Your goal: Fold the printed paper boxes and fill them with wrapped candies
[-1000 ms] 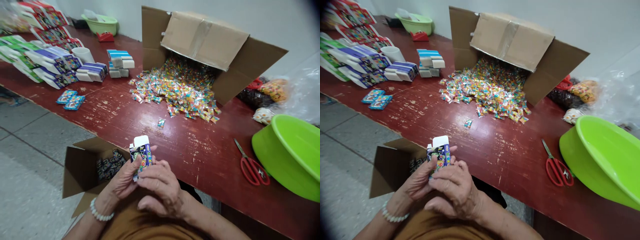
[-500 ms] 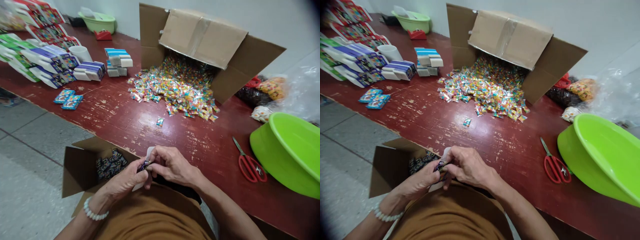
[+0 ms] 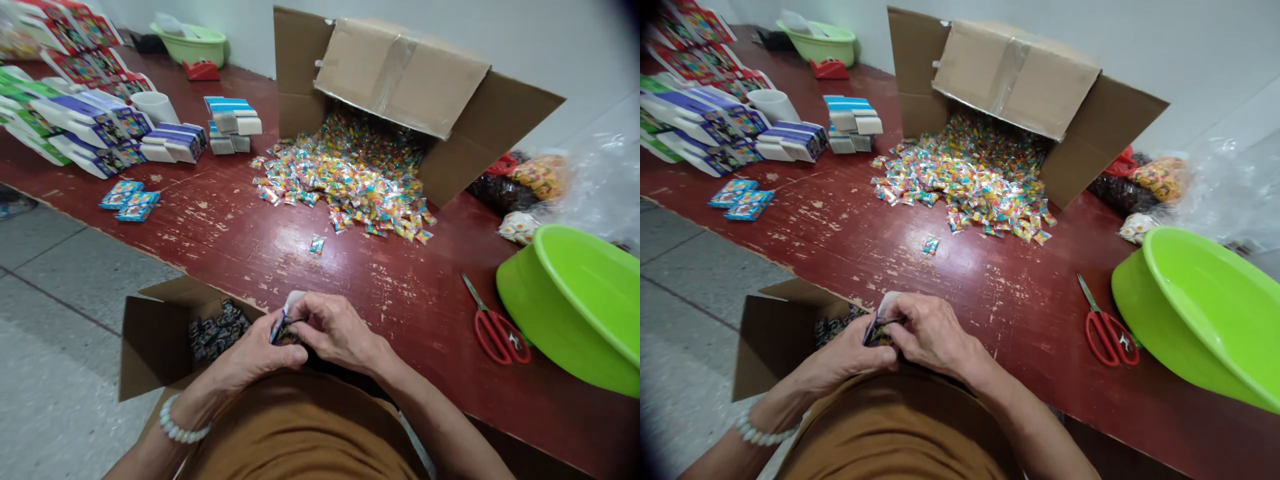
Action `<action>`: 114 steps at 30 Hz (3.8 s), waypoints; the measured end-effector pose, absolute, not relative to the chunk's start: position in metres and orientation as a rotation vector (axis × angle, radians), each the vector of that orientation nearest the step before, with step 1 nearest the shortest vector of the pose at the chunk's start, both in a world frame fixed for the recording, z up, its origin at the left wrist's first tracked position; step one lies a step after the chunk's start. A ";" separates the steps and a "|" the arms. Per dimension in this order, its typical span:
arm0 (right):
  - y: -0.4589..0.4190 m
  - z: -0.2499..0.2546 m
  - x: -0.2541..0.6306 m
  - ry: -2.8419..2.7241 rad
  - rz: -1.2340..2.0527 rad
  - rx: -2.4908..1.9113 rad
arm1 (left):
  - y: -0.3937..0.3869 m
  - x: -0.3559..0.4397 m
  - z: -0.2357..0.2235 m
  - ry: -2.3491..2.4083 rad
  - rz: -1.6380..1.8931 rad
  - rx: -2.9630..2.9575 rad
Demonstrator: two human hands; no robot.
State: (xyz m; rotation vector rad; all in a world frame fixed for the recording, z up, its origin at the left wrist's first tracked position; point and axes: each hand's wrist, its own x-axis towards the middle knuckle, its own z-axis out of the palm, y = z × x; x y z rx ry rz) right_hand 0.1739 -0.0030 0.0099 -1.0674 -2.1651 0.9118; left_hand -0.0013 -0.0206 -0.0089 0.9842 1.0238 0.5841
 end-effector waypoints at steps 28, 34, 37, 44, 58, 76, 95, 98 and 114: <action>-0.002 -0.021 0.150 -1.194 1.388 -1.120 | -0.031 0.006 -0.011 1.183 1.234 0.858; -0.004 -0.031 0.144 -1.159 1.308 -1.043 | -0.029 0.001 -0.010 1.204 1.206 0.894; 0.003 -0.027 0.153 -1.187 1.405 -1.113 | -0.026 -0.003 -0.013 1.184 1.123 0.889; -0.005 -0.018 0.191 -1.027 1.667 -1.176 | -0.037 0.020 -0.018 1.164 1.055 1.016; -0.012 -0.014 0.186 -1.514 1.371 -1.205 | -0.040 0.024 -0.027 0.842 0.844 0.523; -0.002 -0.005 0.171 -1.725 1.458 -0.916 | -0.034 0.006 -0.023 0.912 0.869 0.476; 0.137 -0.037 0.197 -2.023 0.694 -1.631 | -0.065 -0.083 -0.055 1.181 0.759 0.619; 0.132 -0.035 0.199 -1.956 0.854 -1.610 | -0.067 -0.119 -0.058 1.236 0.613 0.851; 0.007 -0.007 0.100 -1.615 1.312 -1.003 | -0.058 -0.081 -0.013 1.110 0.761 0.920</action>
